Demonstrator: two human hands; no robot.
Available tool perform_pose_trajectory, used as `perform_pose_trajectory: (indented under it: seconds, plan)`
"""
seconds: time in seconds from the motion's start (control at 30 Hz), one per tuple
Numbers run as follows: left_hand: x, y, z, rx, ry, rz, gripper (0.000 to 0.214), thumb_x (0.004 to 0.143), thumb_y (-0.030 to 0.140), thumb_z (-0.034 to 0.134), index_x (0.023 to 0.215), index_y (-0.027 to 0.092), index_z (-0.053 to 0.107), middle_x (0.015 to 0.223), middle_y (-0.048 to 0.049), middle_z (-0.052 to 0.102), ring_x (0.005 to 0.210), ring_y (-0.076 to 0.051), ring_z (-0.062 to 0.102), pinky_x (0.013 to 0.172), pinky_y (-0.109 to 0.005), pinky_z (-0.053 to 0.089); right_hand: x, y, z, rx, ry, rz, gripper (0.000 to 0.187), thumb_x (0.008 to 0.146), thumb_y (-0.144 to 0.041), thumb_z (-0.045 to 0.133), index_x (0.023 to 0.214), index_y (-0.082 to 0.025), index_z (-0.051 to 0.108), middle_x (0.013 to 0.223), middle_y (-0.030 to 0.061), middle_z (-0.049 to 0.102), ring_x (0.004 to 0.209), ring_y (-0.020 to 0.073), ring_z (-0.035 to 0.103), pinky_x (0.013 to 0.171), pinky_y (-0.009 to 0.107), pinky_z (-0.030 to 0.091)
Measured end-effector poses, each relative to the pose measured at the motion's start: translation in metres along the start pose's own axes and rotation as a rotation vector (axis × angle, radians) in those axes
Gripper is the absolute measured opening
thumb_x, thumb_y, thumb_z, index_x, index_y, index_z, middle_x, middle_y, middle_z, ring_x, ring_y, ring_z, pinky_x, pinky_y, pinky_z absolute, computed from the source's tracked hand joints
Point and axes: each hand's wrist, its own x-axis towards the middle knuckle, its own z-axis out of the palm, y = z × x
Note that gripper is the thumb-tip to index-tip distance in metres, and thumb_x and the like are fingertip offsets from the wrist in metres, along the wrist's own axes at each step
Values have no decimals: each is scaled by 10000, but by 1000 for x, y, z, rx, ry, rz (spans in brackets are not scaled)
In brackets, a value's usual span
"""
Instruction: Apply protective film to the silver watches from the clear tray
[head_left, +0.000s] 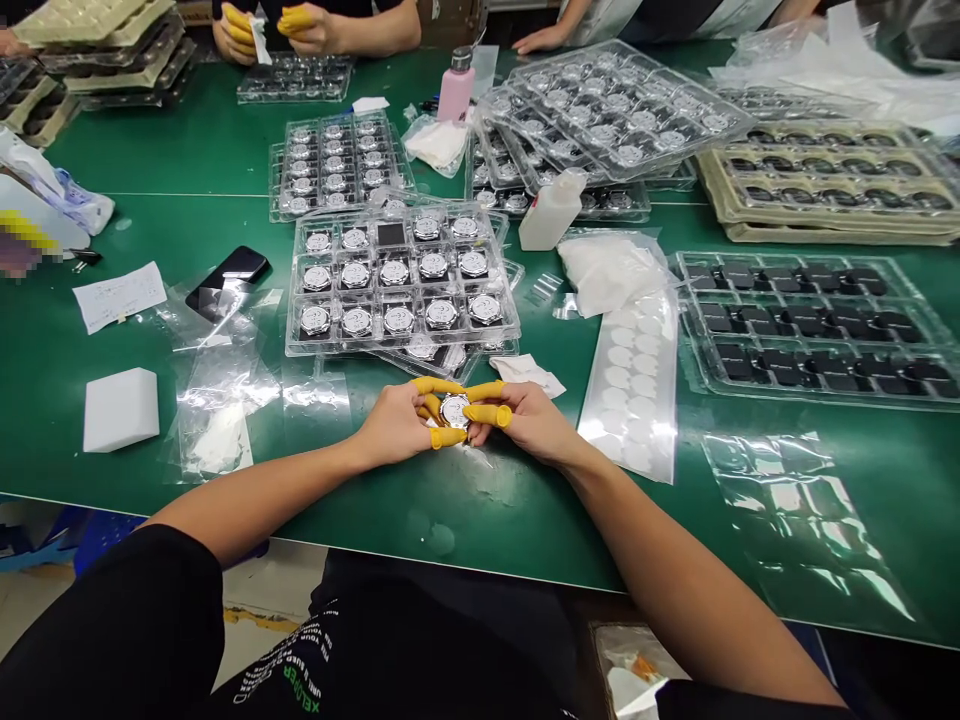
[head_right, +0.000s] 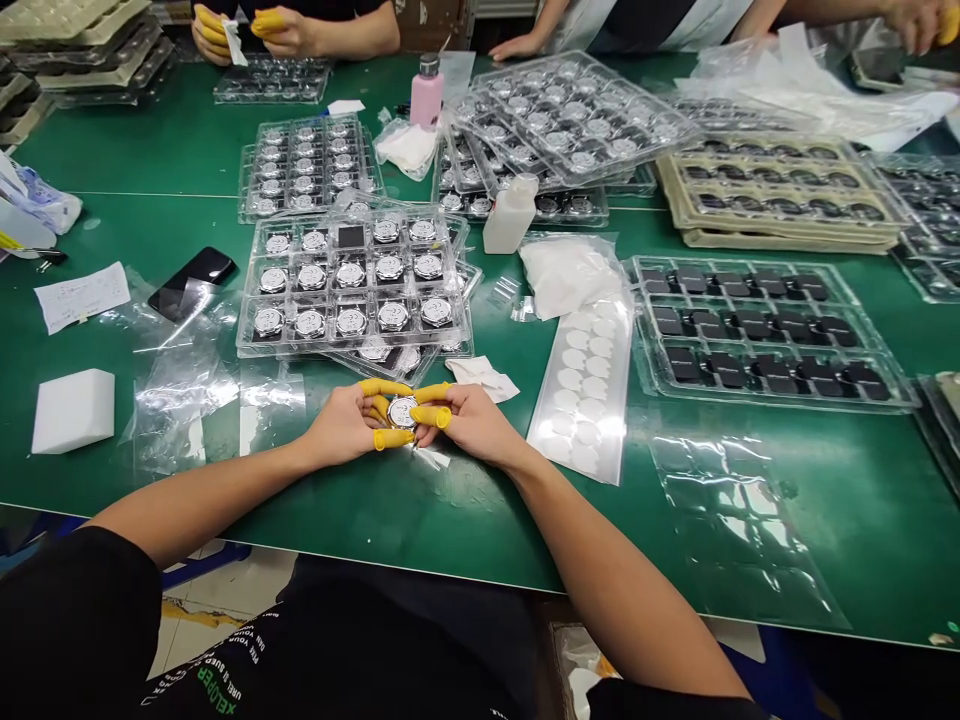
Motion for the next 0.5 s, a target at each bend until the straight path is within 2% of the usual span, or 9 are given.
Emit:
perform_pose_trajectory:
  seconds: [0.1, 0.17, 0.23, 0.3, 0.33, 0.4, 0.5]
  plan:
    - [0, 0, 0, 2, -10, -5, 626, 608, 226, 882, 1206, 158, 707, 814, -13, 709, 708, -109, 644, 689, -236, 543, -2, -5, -8, -45, -77, 19, 470, 615, -505, 904, 896, -143, 799, 676, 58, 749, 562, 175, 706, 627, 313, 604]
    - [0, 1, 0, -1, -7, -12, 638, 606, 238, 886, 1212, 156, 706, 769, 8, 676, 658, -91, 605, 659, -226, 524, -3, -9, -22, -148, -51, -3, 504, 677, -559, 852, 948, -138, 792, 683, 58, 737, 516, 157, 661, 565, 303, 563]
    - [0, 1, 0, -3, 3, -19, 651, 600, 254, 894, 1214, 148, 705, 720, 31, 633, 610, -72, 554, 630, -216, 500, -3, -11, -40, -342, 157, -105, 506, 738, -557, 801, 1023, -139, 775, 693, 45, 712, 480, 131, 586, 493, 283, 478]
    - [0, 2, 0, -2, 6, -21, 659, 599, 264, 899, 1216, 144, 703, 703, 40, 612, 597, -64, 529, 627, -212, 490, -1, -11, -59, -631, 418, -239, 431, 738, -494, 800, 989, -145, 767, 729, 44, 688, 537, 138, 566, 512, 286, 437]
    - [0, 1, 0, -1, 1, -21, 662, 599, 265, 899, 1220, 144, 701, 703, 42, 608, 599, -62, 525, 630, -212, 489, 1, -11, -67, -777, 497, -285, 367, 733, -455, 798, 938, -152, 763, 751, 48, 680, 588, 152, 577, 549, 295, 442]
    - [0, 1, 0, -3, -4, -18, 664, 601, 267, 900, 1223, 147, 700, 705, 43, 605, 607, -64, 528, 639, -212, 491, 2, -11, -79, -985, 572, -333, 251, 771, -409, 754, 839, -168, 743, 781, 61, 674, 671, 179, 600, 624, 317, 461]
    - [0, 0, -1, -5, 11, -10, 651, 598, 275, 906, 1207, 156, 709, 728, 33, 617, 631, -69, 541, 653, -210, 493, -1, -13, -83, -1083, 785, -426, 222, 855, -393, 678, 901, -182, 730, 943, 104, 689, 759, 205, 614, 677, 345, 470]
